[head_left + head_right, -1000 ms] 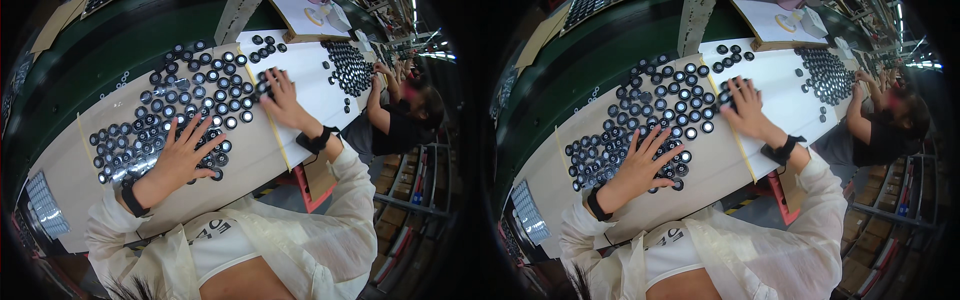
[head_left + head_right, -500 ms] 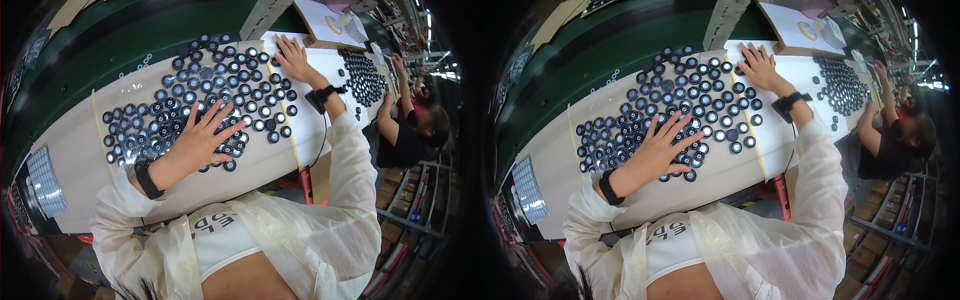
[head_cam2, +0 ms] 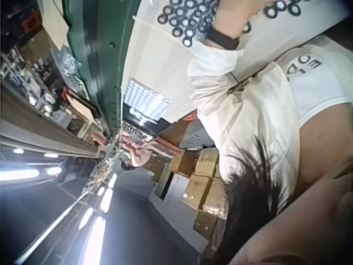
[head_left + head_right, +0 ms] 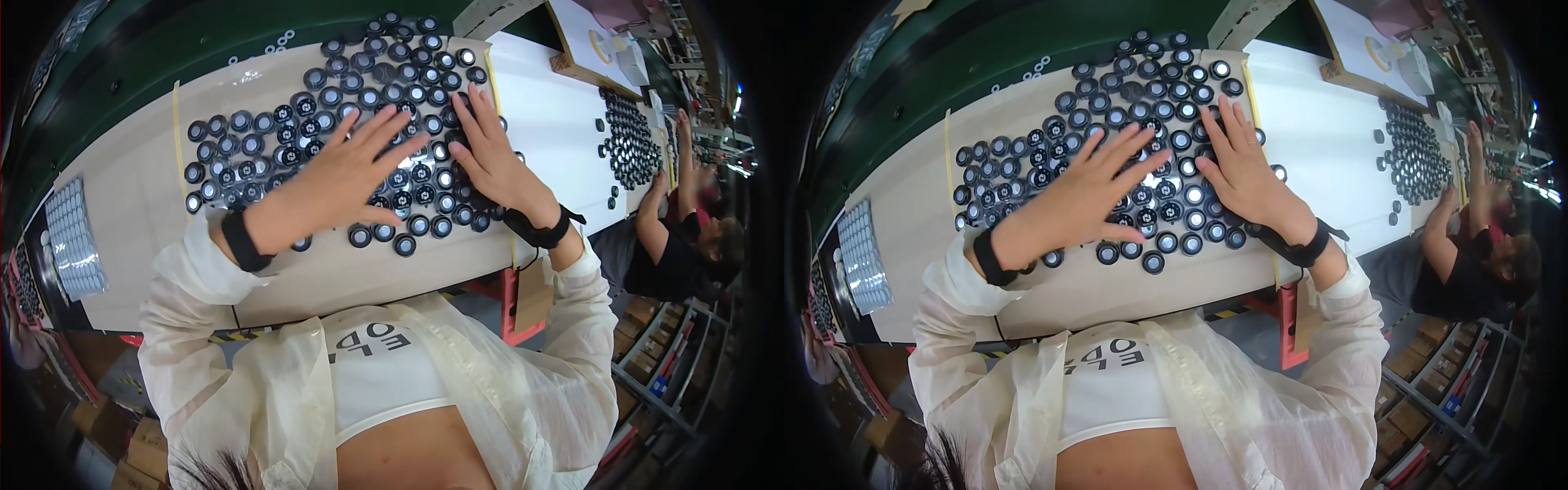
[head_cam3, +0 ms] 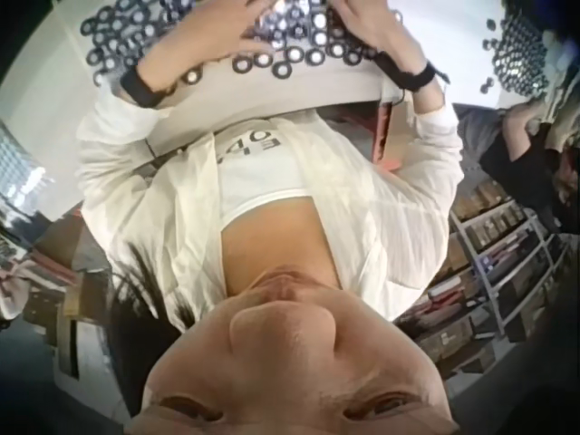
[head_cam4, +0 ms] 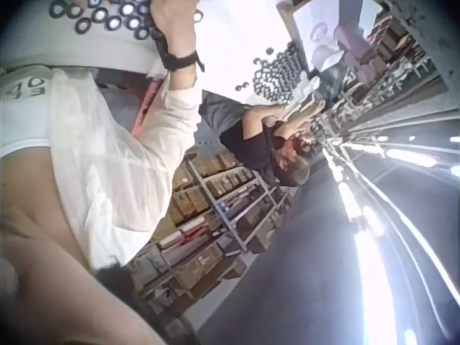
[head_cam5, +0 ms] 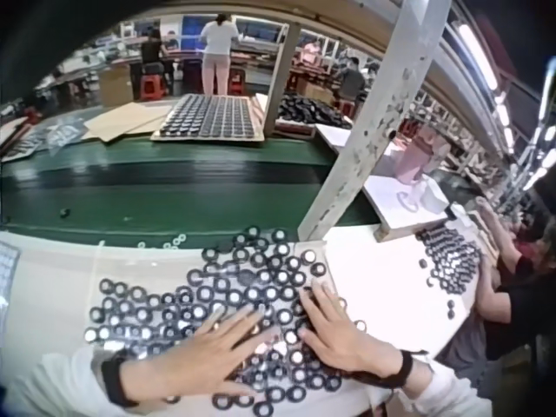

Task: Sorting small black electronic components and placing them onto a grid-patterned tray.

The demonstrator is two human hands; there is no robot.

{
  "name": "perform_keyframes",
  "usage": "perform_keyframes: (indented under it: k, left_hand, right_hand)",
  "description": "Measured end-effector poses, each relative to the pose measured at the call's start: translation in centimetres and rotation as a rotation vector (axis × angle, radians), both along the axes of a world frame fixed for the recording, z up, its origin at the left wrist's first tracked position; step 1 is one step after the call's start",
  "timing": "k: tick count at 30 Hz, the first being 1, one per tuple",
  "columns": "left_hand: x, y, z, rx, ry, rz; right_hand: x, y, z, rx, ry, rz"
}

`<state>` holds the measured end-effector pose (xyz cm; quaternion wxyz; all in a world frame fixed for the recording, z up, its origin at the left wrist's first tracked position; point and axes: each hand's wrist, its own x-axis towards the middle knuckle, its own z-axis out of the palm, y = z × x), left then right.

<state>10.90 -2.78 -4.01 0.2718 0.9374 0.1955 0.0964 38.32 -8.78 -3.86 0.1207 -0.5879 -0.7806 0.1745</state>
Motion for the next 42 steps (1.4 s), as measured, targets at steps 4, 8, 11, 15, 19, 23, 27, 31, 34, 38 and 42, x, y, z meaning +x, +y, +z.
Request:
perform_keyframes:
  k: [4, 8, 11, 15, 19, 23, 27, 31, 34, 38, 42]
  left_hand:
    - [-2.2, -0.7, 2.7, 0.137, 0.119, 0.026]
    - [-2.4, -3.6, 1.6, 0.232, 0.137, 0.196]
    - [-3.0, -3.5, 0.7, 0.357, 0.085, 0.165]
    - [-4.2, -2.4, 1.0, 0.020, -0.085, 0.281]
    - [-4.7, -2.5, 1.3, 0.094, 0.012, 0.271]
    - [-4.2, -3.2, 0.2, 0.267, 0.031, 0.238]
    - [-3.8, -3.8, 0.2, 0.304, 0.072, 0.268]
    - [-3.2, -3.8, 0.8, 0.304, 0.132, 0.257]
    - [-3.3, -3.1, 1.5, 0.299, 0.145, 0.223]
    - [-4.3, -0.9, 3.9, 0.099, 0.155, 0.142]
    - [-3.7, 1.0, 6.2, -0.273, -0.021, 0.266]
  right_hand:
    - [-3.3, -0.4, 4.2, 0.049, -0.043, 0.024]
    - [-4.7, -0.6, 3.9, -0.045, 0.066, 0.033]
    - [-4.8, -0.4, 3.8, -0.084, 0.141, -0.020]
    - [-5.5, -0.3, 3.9, -0.147, 0.293, -0.063]
    - [-6.8, -0.3, 2.9, -0.103, 0.280, 0.004]
    - [-6.9, 0.0, 3.1, -0.226, 0.331, -0.059]
    - [-6.0, 0.0, 3.4, -0.176, 0.483, -0.236]
    - [-5.1, 0.2, 4.2, -0.170, 0.587, -0.306]
    - [-5.3, 0.6, 4.9, -0.215, 0.635, -0.324]
    - [-5.4, 1.1, 4.5, -0.097, 0.611, -0.320]
    - [-7.4, 1.3, 6.6, -0.083, 0.489, -0.350]
